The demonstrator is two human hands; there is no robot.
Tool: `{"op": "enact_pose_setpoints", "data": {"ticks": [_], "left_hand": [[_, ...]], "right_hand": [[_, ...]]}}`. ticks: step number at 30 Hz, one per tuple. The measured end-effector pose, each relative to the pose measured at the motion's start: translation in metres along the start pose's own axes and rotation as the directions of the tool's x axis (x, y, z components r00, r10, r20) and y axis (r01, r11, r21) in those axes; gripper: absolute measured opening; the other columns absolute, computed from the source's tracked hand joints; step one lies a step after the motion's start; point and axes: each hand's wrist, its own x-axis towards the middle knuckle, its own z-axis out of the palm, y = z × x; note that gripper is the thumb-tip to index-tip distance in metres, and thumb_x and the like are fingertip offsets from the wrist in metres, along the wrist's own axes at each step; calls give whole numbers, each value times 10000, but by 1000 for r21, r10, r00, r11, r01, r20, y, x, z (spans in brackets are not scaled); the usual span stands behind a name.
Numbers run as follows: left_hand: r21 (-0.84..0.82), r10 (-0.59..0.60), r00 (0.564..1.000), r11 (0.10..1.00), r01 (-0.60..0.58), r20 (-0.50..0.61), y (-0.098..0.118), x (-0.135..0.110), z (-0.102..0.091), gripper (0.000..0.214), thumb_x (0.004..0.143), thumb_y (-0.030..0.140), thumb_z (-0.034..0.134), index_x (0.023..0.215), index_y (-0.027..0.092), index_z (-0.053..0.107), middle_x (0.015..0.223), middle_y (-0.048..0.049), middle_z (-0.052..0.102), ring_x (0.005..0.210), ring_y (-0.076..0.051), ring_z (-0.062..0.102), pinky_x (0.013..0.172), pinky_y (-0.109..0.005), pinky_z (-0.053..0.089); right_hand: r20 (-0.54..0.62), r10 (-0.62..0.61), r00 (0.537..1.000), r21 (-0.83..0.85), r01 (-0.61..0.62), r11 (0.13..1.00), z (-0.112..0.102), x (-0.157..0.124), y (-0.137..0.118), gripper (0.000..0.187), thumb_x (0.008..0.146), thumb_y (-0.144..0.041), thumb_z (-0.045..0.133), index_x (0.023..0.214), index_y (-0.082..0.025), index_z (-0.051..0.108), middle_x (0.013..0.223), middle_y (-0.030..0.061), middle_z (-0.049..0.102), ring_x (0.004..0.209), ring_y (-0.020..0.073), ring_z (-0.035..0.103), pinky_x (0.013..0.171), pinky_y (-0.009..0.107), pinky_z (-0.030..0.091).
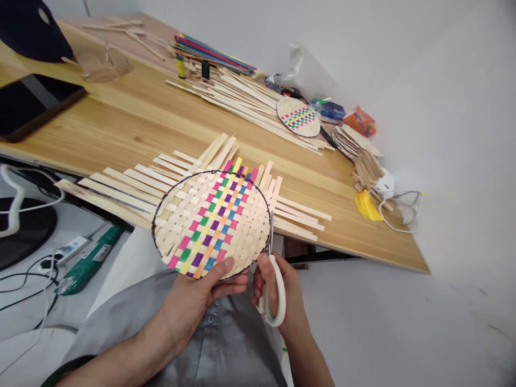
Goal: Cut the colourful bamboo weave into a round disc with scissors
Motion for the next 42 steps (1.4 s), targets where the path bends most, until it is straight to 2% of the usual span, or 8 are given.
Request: {"op": "enact_pose_setpoints", "data": {"ticks": [4, 8, 12, 22, 27, 34, 38, 42], "left_hand": [[25, 13, 1000, 1000, -13, 21, -2, -1, -5, 160, 849, 95, 688, 997, 124, 631, 846, -75, 792, 654, -216, 759, 632, -340, 679], [28, 17, 999, 999, -18, 42, -4, 0, -8, 180, 831, 113, 715, 989, 131, 631, 879, -76, 792, 636, -217, 753, 627, -361, 682], [27, 11, 1000, 1000, -12, 27, -3, 0, -7, 214, 817, 105, 720, 1007, 136, 627, 887, -82, 792, 631, -223, 751, 623, -370, 681], [27, 0, 999, 1000, -1, 34, -3, 0, -9, 201, 791, 142, 760, 962, 137, 654, 859, -72, 790, 640, -223, 753, 624, -358, 680], [29, 9, 999, 1000, -9, 33, -3, -1, -10, 243, 790, 132, 757, 997, 145, 632, 893, -70, 791, 646, -222, 754, 623, -368, 684], [34, 0, 1000, 999, -1, 20, -3, -2, -11, 252, 764, 161, 789, 973, 153, 648, 876, -69, 790, 649, -225, 757, 621, -355, 683], [42, 0, 1000, 999, -1, 23, -4, -1, -11, 202, 798, 148, 753, 976, 147, 658, 885, -75, 789, 653, -223, 755, 634, -359, 682], [54, 14, 999, 998, -16, 39, -5, -1, -13, 205, 821, 143, 727, 1014, 137, 660, 924, -91, 787, 674, -231, 755, 647, -376, 681]], "right_hand": [[25, -45, 999, -33, 45, 998, -5, 0, -6, 521, 824, -704, 581, 754, -188, 551, 590, -20, 533, 518, 122, 507, 468, 236, 438], [-6, -95, 995, -121, 94, 988, -6, 4, -8, 539, 834, -714, 553, 687, -197, 522, 556, -8, 544, 488, 121, 483, 433, 239, 374], [4, -119, 993, -127, 118, 985, -6, 7, -9, 534, 852, -704, 535, 663, -206, 506, 545, -7, 544, 472, 119, 487, 430, 241, 385], [-36, -64, 997, 30, 65, 997, 3, 4, 0, 545, 852, -685, 568, 606, -214, 445, 472, -56, 434, 376, 80, 390, 350, 217, 361], [-61, -8, 998, 43, 11, 999, 4, 4, -2, 573, 808, -721, 589, 590, -215, 434, 434, -70, 407, 337, 65, 353, 307, 197, 332], [-80, 0, 997, 31, 2, 1000, 3, 5, 3, 556, 798, -703, 618, 600, -221, 424, 419, -85, 386, 310, 64, 330, 267, 191, 302], [-41, 11, 999, 4, -11, 1000, -1, 5, 2, 547, 792, -725, 601, 634, -224, 448, 420, -87, 393, 315, 71, 339, 281, 198, 327], [84, -46, 995, -58, 51, 997, -11, 2, -6, 532, 828, -714, 563, 681, -206, 505, 507, -39, 492, 435, 109, 483, 429, 235, 452]]}}
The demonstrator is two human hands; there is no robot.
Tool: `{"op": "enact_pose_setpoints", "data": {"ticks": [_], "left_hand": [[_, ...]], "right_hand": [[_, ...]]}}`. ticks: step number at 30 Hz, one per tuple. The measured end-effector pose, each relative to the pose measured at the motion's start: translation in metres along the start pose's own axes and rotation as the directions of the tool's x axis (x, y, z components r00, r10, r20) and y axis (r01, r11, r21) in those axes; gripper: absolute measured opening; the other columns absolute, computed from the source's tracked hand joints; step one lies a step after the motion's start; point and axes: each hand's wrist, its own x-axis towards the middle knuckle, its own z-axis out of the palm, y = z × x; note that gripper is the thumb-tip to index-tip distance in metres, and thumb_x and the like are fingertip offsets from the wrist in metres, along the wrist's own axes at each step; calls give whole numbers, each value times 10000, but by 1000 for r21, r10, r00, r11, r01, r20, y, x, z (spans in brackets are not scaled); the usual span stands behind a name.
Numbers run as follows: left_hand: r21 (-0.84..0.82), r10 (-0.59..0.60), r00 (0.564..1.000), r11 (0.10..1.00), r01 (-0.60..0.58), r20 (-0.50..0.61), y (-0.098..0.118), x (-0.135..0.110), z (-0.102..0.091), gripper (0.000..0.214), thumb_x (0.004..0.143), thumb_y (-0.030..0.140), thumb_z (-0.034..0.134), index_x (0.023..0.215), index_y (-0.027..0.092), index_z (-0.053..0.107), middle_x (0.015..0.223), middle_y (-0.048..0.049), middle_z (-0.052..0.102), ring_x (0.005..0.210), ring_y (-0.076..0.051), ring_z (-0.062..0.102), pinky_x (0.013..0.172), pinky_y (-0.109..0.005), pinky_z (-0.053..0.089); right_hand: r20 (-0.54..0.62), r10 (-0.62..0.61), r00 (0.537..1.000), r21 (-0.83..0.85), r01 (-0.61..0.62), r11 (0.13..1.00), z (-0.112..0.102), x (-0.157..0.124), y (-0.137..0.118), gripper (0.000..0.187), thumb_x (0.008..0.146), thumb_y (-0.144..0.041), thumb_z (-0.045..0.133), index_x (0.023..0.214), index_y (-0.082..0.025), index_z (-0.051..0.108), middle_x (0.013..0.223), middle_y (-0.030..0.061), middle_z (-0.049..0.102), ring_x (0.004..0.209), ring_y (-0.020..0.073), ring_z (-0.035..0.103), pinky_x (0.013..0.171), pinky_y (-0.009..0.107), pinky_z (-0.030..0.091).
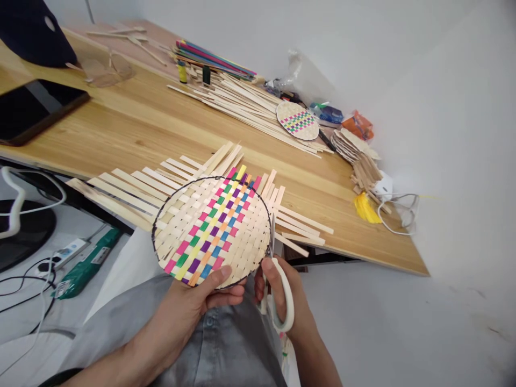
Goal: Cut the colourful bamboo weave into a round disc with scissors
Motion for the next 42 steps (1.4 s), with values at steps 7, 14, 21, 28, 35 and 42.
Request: {"op": "enact_pose_setpoints", "data": {"ticks": [7, 14, 21, 28, 35, 42], "left_hand": [[14, -32, 998, 999, 32, 54, -1, 0, -4, 275, 787, 218, 785, 1015, 136, 655, 914, -92, 787, 676, -229, 750, 657, -377, 677], [35, -42, 998, 999, 40, 43, -2, -1, -7, 320, 753, 241, 811, 1016, 142, 658, 906, -84, 793, 665, -221, 749, 648, -364, 674], [12, -62, 998, 998, 62, 31, -4, -1, -10, 335, 717, 280, 839, 977, 142, 678, 850, -60, 789, 657, -225, 746, 635, -356, 671], [20, -69, 997, 997, 68, 26, -3, 1, -11, 350, 704, 291, 846, 976, 146, 681, 851, -60, 791, 663, -229, 745, 633, -363, 670], [44, -69, 997, 997, 68, 36, -4, -1, -13, 356, 689, 315, 853, 948, 131, 691, 804, -81, 796, 637, -234, 737, 617, -360, 664], [43, -75, 997, 996, 74, 30, -5, 1, -14, 360, 675, 309, 860, 941, 129, 698, 800, -89, 798, 627, -231, 734, 612, -350, 659]], "right_hand": [[63, -22, 998, -65, 26, 998, -13, 2, -11, 534, 891, -675, 505, 661, -194, 541, 611, 11, 567, 573, 153, 559, 515, 263, 440], [50, -86, 995, -145, 92, 985, -13, 8, -16, 551, 903, -664, 492, 613, -196, 517, 559, 10, 568, 541, 136, 557, 502, 243, 416], [30, -60, 998, -89, 62, 994, -14, 12, -4, 518, 875, -649, 562, 625, -206, 467, 496, -44, 468, 428, 95, 470, 426, 224, 404], [-34, 10, 999, -42, -12, 999, -11, 13, -2, 540, 812, -687, 613, 619, -211, 449, 455, -76, 392, 364, 71, 373, 322, 200, 351], [-35, 69, 997, -135, -73, 988, -17, 12, -4, 545, 787, -703, 632, 634, -207, 467, 432, -79, 397, 319, 64, 350, 278, 182, 268], [-20, 89, 996, -178, -91, 980, -21, 12, -4, 532, 787, -709, 617, 657, -210, 486, 436, -72, 426, 326, 78, 369, 302, 204, 315]]}}
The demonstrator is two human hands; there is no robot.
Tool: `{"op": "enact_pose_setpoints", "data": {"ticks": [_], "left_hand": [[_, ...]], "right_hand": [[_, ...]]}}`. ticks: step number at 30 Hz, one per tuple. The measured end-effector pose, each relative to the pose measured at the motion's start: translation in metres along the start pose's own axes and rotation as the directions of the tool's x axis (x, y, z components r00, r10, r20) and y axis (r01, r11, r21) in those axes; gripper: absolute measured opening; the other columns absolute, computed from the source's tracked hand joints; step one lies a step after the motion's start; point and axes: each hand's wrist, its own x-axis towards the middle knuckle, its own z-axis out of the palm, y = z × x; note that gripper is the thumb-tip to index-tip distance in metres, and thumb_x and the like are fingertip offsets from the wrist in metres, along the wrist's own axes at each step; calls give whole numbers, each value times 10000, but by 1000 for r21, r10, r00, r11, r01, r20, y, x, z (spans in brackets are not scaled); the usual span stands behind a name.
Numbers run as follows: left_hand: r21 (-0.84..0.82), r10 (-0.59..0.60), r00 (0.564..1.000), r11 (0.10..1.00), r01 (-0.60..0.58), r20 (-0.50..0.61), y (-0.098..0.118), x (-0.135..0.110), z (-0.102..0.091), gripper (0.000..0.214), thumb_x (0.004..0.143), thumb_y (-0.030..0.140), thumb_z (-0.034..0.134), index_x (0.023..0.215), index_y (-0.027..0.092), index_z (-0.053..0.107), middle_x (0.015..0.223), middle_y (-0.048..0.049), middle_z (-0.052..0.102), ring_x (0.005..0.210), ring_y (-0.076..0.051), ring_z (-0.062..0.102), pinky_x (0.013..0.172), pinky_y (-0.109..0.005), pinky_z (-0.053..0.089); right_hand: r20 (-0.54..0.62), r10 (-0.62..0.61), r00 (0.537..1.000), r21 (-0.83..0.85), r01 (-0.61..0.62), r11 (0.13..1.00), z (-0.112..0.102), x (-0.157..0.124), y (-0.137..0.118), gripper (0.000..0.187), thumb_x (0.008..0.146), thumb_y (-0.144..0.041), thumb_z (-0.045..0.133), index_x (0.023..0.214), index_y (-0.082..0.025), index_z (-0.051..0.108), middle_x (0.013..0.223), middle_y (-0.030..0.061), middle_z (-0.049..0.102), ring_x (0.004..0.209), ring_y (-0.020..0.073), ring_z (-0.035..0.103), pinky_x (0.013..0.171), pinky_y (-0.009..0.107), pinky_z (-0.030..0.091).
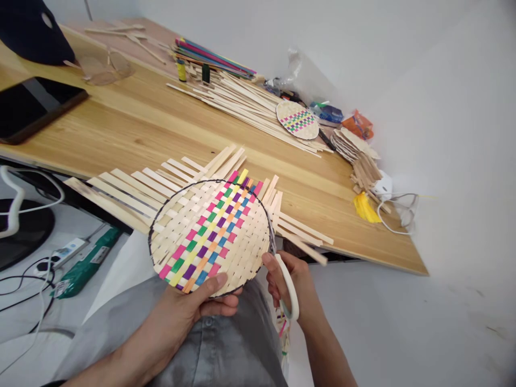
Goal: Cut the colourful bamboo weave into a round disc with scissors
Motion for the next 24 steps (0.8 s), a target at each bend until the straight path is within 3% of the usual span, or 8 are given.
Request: {"op": "enact_pose_setpoints", "data": {"ticks": [7, 13, 19, 24], "left_hand": [[26, -14, 1000, 1000, 14, 23, 1, -4, -1, 421, 666, 355, 867, 962, 109, 698, 815, -123, 796, 633, -243, 732, 622, -362, 662], [36, -25, 1000, 999, 25, -5, 3, -7, -1, 480, 625, 380, 888, 973, 109, 699, 840, -124, 799, 632, -249, 736, 603, -358, 663], [26, -23, 1000, 999, 23, -12, 4, -7, -1, 494, 597, 398, 900, 944, 107, 702, 815, -120, 795, 634, -250, 733, 606, -359, 664], [35, -19, 1000, 999, 18, 17, 7, -9, -1, 447, 629, 403, 886, 936, 128, 715, 816, -97, 799, 627, -230, 732, 608, -341, 659]], "right_hand": [[136, -139, 981, -39, 146, 989, -9, -3, -13, 454, 878, -625, 572, 722, -200, 540, 609, -11, 546, 586, 145, 558, 527, 253, 489], [138, -159, 977, -173, 182, 968, -9, 1, -25, 514, 888, -673, 508, 679, -203, 520, 606, 10, 568, 585, 150, 558, 496, 248, 438], [114, -82, 990, 16, 80, 997, -2, 4, -15, 569, 823, -738, 548, 615, -212, 479, 485, -37, 466, 456, 113, 491, 471, 242, 478], [33, -16, 999, 81, 14, 997, 5, 4, -8, 560, 793, -727, 604, 622, -214, 460, 432, -65, 417, 342, 75, 386, 322, 199, 351]]}}
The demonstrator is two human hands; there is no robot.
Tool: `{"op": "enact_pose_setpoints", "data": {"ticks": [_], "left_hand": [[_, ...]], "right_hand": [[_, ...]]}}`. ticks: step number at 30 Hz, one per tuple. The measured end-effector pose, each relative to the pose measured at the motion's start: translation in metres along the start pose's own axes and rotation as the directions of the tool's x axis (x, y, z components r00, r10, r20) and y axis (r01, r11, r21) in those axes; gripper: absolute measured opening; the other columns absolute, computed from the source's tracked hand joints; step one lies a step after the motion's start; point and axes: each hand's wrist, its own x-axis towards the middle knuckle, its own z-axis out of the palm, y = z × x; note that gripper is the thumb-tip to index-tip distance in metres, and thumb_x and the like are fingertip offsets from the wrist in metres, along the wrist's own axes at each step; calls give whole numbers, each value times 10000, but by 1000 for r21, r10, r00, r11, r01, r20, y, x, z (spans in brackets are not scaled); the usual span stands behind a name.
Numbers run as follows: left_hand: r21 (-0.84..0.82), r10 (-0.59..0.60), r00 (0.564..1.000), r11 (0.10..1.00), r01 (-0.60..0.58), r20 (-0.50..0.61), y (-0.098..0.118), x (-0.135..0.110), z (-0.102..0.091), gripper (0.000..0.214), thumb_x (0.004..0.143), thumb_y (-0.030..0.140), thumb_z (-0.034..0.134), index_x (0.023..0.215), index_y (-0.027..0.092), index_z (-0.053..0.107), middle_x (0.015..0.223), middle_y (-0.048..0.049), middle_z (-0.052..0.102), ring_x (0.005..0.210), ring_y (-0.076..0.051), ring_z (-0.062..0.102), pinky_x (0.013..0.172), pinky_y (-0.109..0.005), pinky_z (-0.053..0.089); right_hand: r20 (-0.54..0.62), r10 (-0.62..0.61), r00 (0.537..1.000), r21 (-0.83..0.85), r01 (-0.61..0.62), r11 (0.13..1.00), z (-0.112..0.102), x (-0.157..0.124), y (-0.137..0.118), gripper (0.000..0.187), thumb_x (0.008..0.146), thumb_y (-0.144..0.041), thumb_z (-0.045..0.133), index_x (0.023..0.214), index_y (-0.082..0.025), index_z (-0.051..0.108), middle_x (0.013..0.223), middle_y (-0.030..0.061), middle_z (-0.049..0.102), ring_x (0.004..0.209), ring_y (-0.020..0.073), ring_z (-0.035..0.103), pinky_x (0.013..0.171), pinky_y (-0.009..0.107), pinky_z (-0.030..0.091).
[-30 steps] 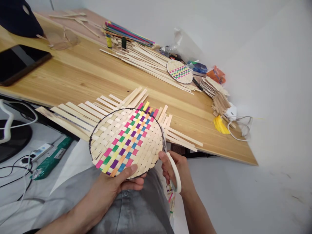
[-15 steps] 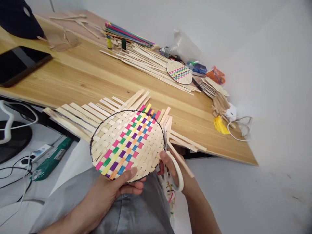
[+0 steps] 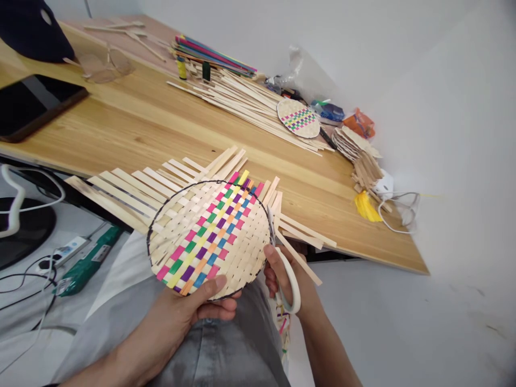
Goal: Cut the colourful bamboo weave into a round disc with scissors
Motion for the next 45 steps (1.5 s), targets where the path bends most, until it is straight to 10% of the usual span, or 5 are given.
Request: {"op": "enact_pose_setpoints", "data": {"ticks": [16, 25, 32, 36, 45], "left_hand": [[-13, -2, 1000, 1000, 2, 5, -3, 0, -4, 431, 680, 375, 865, 1001, 137, 702, 867, -96, 799, 670, -232, 738, 640, -353, 664], [-50, 4, 999, 999, -6, -33, 2, 1, 0, 287, 703, 288, 850, 921, 146, 727, 841, -85, 789, 667, -241, 734, 631, -355, 667], [-92, 47, 998, 994, -52, -48, 9, 4, -5, 260, 708, 253, 847, 914, 157, 720, 816, -66, 793, 632, -227, 737, 607, -322, 663], [-84, 53, 995, 995, -60, -79, 17, 3, -2, 206, 756, 196, 799, 930, 139, 703, 806, -90, 797, 604, -219, 739, 588, -313, 665], [-134, 167, 974, 973, -188, -154, 59, 16, -2, 122, 841, 66, 649, 939, 91, 718, 775, -104, 796, 588, -189, 748, 559, -252, 660]], "right_hand": [[-79, 35, 996, -45, -39, 998, 1, 2, 5, 534, 764, -715, 647, 658, -217, 488, 392, -93, 373, 291, 67, 334, 262, 190, 289], [247, -85, 965, -61, 103, 993, -20, -9, -13, 548, 856, -709, 519, 657, -202, 570, 599, 9, 559, 583, 154, 535, 610, 292, 510], [273, 42, 961, 408, -155, 900, -38, -24, 11, 626, 769, -763, 597, 965, -174, 679, 622, -1, 587, 518, 152, 546, 709, 411, 570], [170, -42, 985, 582, -66, 811, -37, -32, 13, 582, 814, -734, 568, 962, -185, 689, 618, -13, 562, 529, 138, 536, 742, 392, 559], [150, 44, 988, 184, -72, 980, -23, -28, 14, 477, 803, -632, 667, 899, -165, 653, 538, -46, 522, 440, 104, 452, 532, 295, 518]]}}
